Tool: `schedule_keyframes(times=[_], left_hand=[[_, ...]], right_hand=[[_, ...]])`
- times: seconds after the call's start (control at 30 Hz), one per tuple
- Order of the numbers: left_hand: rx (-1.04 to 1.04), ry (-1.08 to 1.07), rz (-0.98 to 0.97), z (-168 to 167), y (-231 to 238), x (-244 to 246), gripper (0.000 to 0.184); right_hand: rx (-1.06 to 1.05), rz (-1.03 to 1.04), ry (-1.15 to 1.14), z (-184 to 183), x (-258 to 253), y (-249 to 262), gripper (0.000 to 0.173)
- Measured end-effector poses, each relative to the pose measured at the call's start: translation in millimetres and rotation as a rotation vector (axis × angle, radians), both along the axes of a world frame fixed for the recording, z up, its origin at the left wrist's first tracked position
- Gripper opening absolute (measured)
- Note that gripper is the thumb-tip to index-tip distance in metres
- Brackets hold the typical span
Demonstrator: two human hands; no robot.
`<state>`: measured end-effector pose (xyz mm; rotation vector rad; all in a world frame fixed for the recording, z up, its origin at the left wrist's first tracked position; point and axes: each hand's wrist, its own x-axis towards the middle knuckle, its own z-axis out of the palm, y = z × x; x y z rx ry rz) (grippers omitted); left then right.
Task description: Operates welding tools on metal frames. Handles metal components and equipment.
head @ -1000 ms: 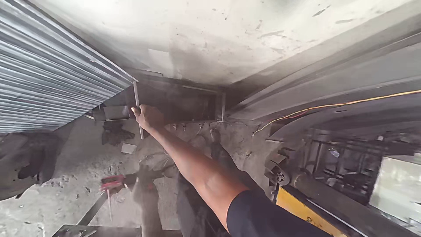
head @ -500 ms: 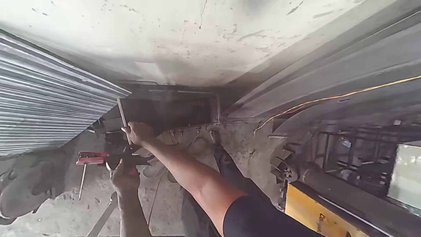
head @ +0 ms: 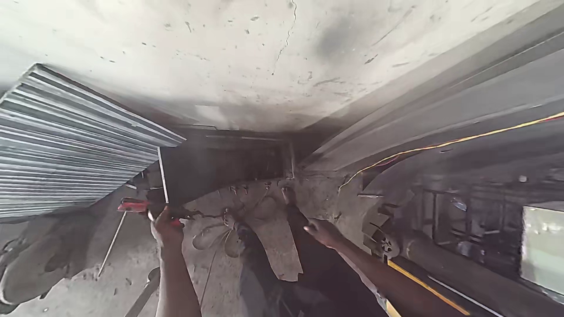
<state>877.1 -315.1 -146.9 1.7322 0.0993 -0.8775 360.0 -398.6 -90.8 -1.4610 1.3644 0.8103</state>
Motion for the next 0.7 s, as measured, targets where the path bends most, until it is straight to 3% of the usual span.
schedule_keyframes(times=[0.2, 0.5, 0.7], left_hand=[[0.037, -0.008, 0.064, -24.2, -3.2, 37.5, 0.026], [0.031, -0.042, 0.147, -87.1, -1.7, 103.4, 0.031], [0.052, 0.017, 0.066, -95.3, 7.0, 129.8, 0.025]], right_hand=[[-0.109, -0.126, 0.204, 35.5, -86.9, 5.1, 0.041], [-0.055, -0.097, 0.256, 36.2, -106.6, 43.8, 0.042], [-0.065, -0.087, 0.265, 31.6, -99.2, 60.0, 0.04]])
